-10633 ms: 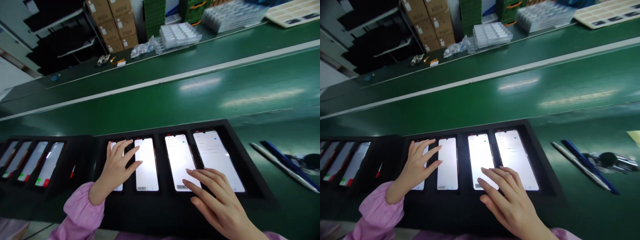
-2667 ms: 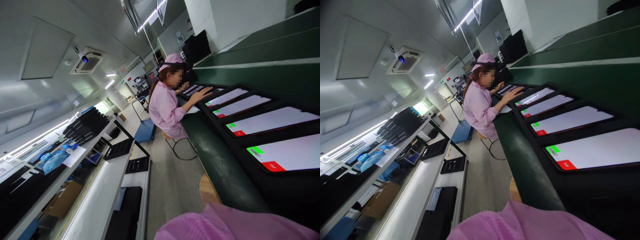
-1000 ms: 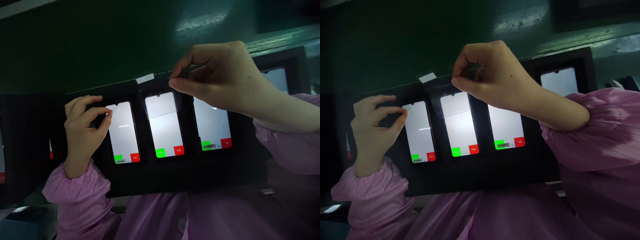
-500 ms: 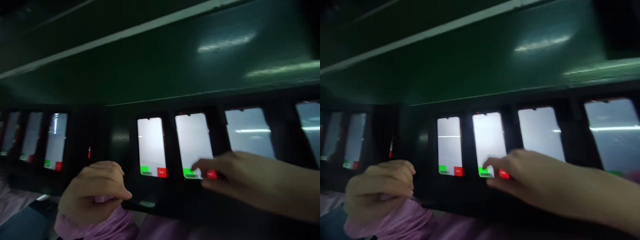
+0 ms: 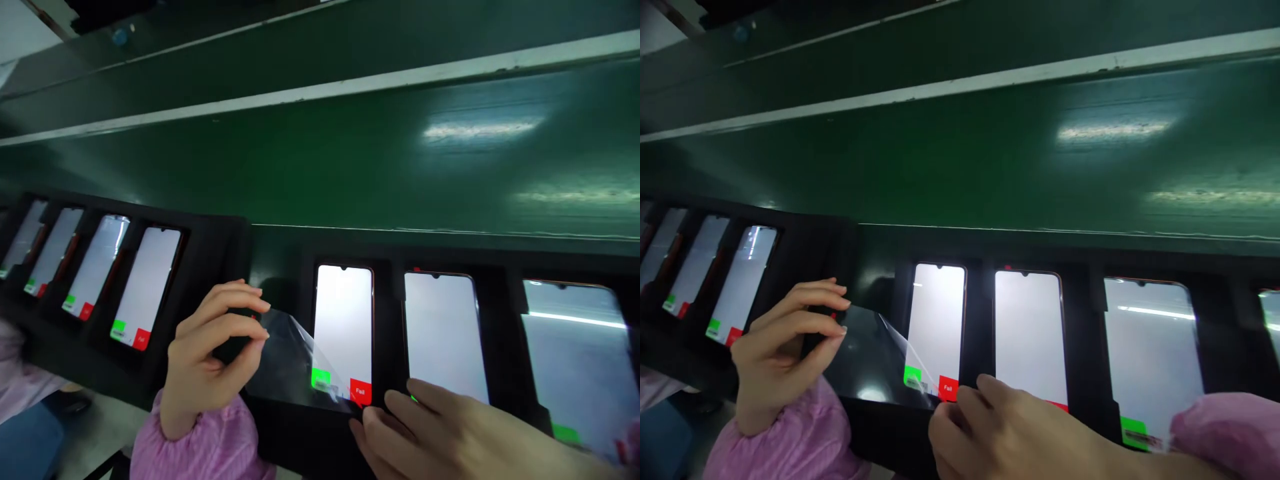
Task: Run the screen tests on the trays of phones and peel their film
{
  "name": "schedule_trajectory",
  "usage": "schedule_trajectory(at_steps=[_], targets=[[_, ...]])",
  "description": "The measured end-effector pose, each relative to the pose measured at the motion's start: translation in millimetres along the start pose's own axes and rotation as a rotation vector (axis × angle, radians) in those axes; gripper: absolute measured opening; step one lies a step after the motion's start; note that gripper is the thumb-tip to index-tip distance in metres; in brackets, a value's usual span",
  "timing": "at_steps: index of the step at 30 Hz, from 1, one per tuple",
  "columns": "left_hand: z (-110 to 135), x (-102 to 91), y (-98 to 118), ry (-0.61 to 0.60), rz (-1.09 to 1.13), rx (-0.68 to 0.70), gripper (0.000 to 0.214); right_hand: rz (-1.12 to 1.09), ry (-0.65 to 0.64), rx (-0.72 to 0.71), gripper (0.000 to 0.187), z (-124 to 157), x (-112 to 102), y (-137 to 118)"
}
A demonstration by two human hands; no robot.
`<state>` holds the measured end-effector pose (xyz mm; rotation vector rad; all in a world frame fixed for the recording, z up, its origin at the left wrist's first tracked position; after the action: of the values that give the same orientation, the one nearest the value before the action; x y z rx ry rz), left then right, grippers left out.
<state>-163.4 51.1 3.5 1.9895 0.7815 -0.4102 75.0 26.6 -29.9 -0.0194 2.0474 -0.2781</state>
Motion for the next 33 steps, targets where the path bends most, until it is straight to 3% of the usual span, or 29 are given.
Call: schedule_trajectory(at_steps=[5,12,14,16,19,23,26,33], targets=[[0,10.6,2,0.045,-0.025,0.013,0.025,-0.043,0.010,-0.042,0.007,-2,0,6],[1,22.7,-9,0.190,-0.091,-0.117,0.037,-0.056,0.096,0.051,0.021,-18,-1,22],[1,24.7,-10,0.220,-0.095,-0.120,0.035,-0.143,0.066,0.173,0.023,-24,1,44],[2,25.4,-12,0.250,-0.083,-0.139,0.032,-0.290,0.086,0.393,0.023,-29,0,78],[2,24.8,-17,0.290,-0.073,-0.189,0.026,-0.549,0.245,0.747,0.011,-29,-9,132],[2,23.7,-20,0.320,-0.091,-0.194,0.021,-0.655,0.412,1.062,0.019,-14,-23,179],[1,24.3,-20,0.304,-0.101,-0.182,0.019,-0.645,0.469,1.153,0.017,-2,-31,186],[-1,23.6,-17,0.283,-0.151,-0.095,0.013,-0.662,0.498,1.194,0.005,0,-34,171]])
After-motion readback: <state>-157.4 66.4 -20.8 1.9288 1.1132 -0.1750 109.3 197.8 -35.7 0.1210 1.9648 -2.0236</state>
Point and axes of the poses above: each hand's wrist, its own z-axis away from the middle knuckle, its own x-axis out of the palm, y = z × x, the point moved 6 cm from there along -z, towards the middle knuckle, and after that the axes turned 13 degrees about y, right-handed, at the moved point
